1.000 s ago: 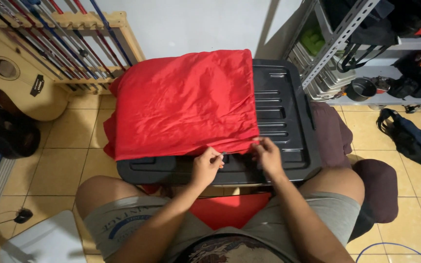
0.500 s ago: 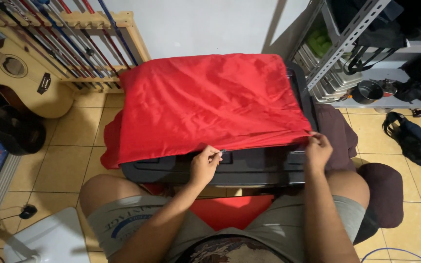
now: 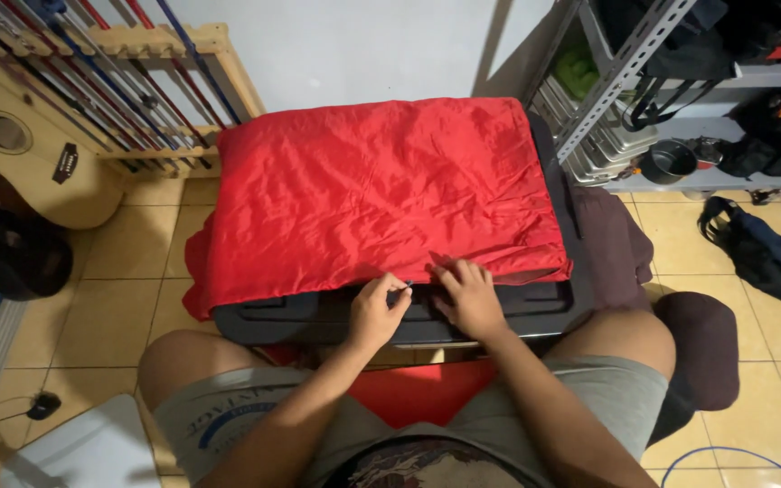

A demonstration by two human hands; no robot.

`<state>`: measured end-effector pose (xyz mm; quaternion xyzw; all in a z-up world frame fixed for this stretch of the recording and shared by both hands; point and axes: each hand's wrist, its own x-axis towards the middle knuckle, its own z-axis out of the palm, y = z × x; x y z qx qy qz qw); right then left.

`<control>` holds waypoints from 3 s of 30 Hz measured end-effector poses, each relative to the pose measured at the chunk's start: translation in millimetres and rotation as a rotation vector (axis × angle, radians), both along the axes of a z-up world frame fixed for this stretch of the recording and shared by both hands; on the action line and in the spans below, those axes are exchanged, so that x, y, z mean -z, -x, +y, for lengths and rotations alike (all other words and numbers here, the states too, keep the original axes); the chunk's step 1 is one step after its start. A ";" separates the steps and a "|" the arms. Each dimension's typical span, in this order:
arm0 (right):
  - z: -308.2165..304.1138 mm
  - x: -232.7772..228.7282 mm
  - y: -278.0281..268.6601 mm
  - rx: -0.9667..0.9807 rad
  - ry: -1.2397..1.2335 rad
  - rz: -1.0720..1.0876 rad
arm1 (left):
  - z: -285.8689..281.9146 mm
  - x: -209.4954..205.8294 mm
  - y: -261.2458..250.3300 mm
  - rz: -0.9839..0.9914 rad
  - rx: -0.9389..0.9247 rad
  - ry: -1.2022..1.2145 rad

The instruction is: The person unfolds a red sleeping bag on a black bin, smooths the material by hand, and then stretches a maroon fabric cover over the bin.

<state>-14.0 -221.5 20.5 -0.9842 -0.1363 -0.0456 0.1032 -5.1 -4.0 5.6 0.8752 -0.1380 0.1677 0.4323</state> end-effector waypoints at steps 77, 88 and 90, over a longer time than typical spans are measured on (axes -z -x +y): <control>-40.3 -10.4 -2.8 -0.009 -0.053 -0.014 | 86.2 18.9 -42.3 -0.122 0.133 -0.593; -25.8 -20.2 1.0 -0.115 -0.171 -0.113 | -26.0 -21.3 -1.7 -0.107 0.248 -0.214; -24.0 -20.3 0.0 -0.148 -0.212 -0.172 | -34.4 -18.6 -1.0 0.016 0.214 -0.110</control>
